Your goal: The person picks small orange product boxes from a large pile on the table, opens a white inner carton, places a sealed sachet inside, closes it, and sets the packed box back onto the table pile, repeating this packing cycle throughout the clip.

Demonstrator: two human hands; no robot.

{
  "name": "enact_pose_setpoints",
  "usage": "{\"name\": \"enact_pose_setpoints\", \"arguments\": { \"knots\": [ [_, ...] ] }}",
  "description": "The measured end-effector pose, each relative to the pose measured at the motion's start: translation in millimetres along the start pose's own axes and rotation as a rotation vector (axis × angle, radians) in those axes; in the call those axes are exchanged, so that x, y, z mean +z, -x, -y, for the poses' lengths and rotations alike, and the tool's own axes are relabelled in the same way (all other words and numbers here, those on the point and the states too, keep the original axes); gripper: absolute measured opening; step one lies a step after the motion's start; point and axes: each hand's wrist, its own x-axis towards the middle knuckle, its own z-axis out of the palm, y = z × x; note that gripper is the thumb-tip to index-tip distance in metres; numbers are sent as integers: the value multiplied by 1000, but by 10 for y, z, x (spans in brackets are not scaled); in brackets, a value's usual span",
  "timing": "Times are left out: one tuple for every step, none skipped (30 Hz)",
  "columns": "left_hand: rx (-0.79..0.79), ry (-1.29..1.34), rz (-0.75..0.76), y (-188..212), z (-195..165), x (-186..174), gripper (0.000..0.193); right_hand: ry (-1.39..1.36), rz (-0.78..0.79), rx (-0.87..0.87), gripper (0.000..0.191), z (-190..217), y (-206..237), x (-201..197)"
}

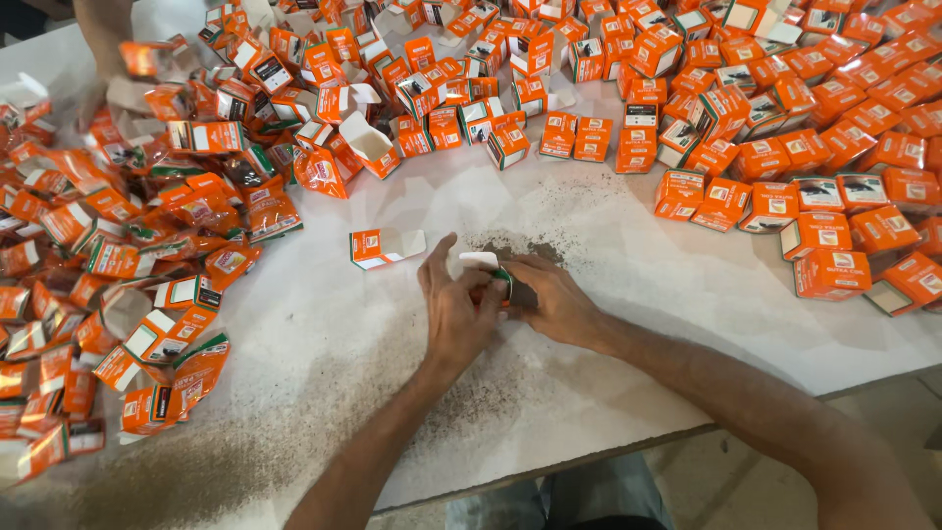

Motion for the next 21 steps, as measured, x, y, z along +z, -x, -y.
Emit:
{"name": "enact_pose_setpoints", "arguments": {
  "knots": [
    [-152, 148, 10, -6, -6, 12, 29, 5, 3, 6, 69, 6, 4, -2],
    [-300, 296, 23, -14, 2, 16, 33, 6, 15, 23, 70, 11, 5, -5],
    [-378, 320, 63, -22, 21, 16, 44, 4, 19, 48, 71, 17, 8, -3],
    [-461, 343, 110, -28, 51, 12, 56, -2, 23, 79, 72, 24, 17, 2],
    [-548, 364, 155, -32, 89, 9, 68, -70, 5, 110, 72, 31, 25, 9],
    [-574, 421, 194, -42, 129, 16, 53, -136, -12, 140, 71, 38, 35, 18],
    [-599, 478, 227, -59, 172, 27, 38, -201, -24, 166, 71, 43, 38, 31],
    [-621, 535, 252, -73, 209, 42, 27, -147, -32, 128, 69, 47, 40, 43],
    [-631, 549, 229, -78, 229, 69, 25, -92, -42, 86, 67, 51, 44, 52],
    [-638, 563, 208, -82, 240, 96, 24, -37, -56, 45, 66, 53, 48, 59],
    [-648, 577, 193, -79, 244, 114, 22, 43, -61, -49, 65, 55, 59, 66],
    [-586, 611, 192, -72, 249, 116, 22, 123, -65, -138, 64, 56, 77, 69],
    [-525, 644, 194, -60, 254, 102, 22, 204, -69, -225, 63, 56, 96, 72],
    [-464, 677, 196, -43, 254, 84, 23, 244, -49, -204, 63, 55, 113, 78],
    [-512, 766, 265, -34, 281, 26, 27, 284, -27, -185, 63, 48, 116, 82],
    [-556, 855, 335, -34, 322, -49, 31, 327, -9, -167, 62, 41, 120, 83],
    [-602, 941, 413, -29, 358, -110, 36, 344, 0, -168, 63, 39, 123, 84],
    [-649, 996, 422, -30, 400, -163, 33, 356, 11, -165, 63, 40, 122, 85],
    [-694, 1051, 430, -49, 439, -190, 31, 370, 21, -163, 63, 47, 119, 84],
    [-733, 1107, 432, -78, 478, -200, 32, 371, 0, -168, 61, 58, 112, 76],
    [-700, 1015, 444, -101, 499, -180, 29, 373, -16, -180, 59, 75, 99, 67]
  ]
}}
